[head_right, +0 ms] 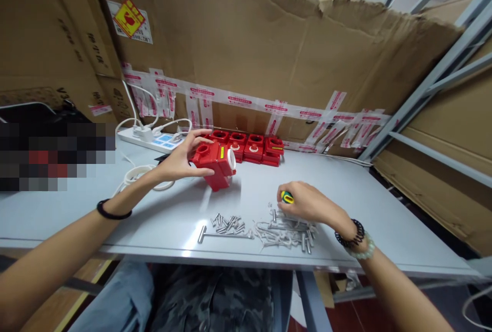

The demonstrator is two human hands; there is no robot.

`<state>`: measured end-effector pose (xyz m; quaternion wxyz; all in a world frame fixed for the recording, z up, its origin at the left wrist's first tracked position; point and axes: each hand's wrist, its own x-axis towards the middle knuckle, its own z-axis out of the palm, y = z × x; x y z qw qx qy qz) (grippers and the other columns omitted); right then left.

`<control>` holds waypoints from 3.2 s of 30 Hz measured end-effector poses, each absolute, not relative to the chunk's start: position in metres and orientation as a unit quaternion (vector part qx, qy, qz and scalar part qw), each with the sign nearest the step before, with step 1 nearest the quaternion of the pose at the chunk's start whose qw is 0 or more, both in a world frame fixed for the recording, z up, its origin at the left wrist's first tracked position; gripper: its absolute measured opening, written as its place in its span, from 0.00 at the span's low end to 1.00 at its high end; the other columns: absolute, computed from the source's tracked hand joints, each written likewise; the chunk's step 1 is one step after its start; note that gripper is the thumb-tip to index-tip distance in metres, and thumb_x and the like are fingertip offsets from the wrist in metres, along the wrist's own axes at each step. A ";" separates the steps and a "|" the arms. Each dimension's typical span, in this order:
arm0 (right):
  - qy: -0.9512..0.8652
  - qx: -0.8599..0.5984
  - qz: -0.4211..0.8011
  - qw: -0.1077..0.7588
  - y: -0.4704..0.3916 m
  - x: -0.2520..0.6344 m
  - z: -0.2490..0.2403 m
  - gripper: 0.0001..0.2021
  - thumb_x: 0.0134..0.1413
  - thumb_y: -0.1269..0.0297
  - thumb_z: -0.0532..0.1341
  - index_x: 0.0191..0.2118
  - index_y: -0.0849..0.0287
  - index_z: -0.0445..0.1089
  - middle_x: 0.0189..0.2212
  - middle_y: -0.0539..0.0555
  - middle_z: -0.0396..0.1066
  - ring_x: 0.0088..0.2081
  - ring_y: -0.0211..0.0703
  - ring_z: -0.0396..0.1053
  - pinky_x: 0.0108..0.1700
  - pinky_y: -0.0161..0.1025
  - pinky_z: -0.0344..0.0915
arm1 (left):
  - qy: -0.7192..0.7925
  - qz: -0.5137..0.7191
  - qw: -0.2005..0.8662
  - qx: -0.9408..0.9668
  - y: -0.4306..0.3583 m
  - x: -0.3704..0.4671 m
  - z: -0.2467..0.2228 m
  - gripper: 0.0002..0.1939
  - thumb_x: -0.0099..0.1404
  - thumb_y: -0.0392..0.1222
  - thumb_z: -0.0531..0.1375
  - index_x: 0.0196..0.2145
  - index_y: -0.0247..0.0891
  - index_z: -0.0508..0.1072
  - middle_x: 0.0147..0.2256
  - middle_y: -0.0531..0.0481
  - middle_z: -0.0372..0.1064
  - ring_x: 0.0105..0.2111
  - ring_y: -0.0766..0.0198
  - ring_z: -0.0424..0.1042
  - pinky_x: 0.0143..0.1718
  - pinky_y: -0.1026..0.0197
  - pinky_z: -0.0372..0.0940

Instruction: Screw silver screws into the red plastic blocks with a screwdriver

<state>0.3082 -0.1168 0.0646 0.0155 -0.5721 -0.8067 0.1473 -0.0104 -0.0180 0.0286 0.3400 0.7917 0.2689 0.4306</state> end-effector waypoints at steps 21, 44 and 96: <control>-0.815 -0.558 0.092 0.125 -0.108 0.300 0.110 0.04 0.48 0.65 0.58 0.28 0.58 0.68 0.22 0.47 0.68 0.24 0.35 0.61 0.28 0.33 0.57 | 0.298 0.403 0.277 0.820 -0.017 -0.011 0.027 0.42 0.51 0.49 0.68 0.59 0.48 0.53 0.55 0.42 0.60 0.55 0.49 0.64 0.54 0.45 0.62; -0.643 -0.527 0.139 0.537 -0.068 0.271 0.142 0.07 0.44 0.66 0.63 0.21 0.61 0.67 0.18 0.51 0.69 0.15 0.31 0.61 0.13 0.29 0.54 | 0.308 0.392 0.237 0.834 -0.018 -0.012 0.027 0.41 0.53 0.50 0.67 0.60 0.49 0.52 0.56 0.42 0.59 0.56 0.48 0.63 0.55 0.44 0.62; -0.760 -0.462 0.327 0.318 -0.060 0.258 0.067 0.12 0.49 0.57 0.65 0.31 0.63 0.72 0.24 0.52 0.74 0.19 0.30 0.61 0.22 0.31 0.58 | 0.256 0.389 0.184 0.866 -0.021 0.008 0.018 0.25 0.59 0.45 0.61 0.54 0.46 0.61 0.52 0.45 0.59 0.55 0.52 0.62 0.59 0.45 0.57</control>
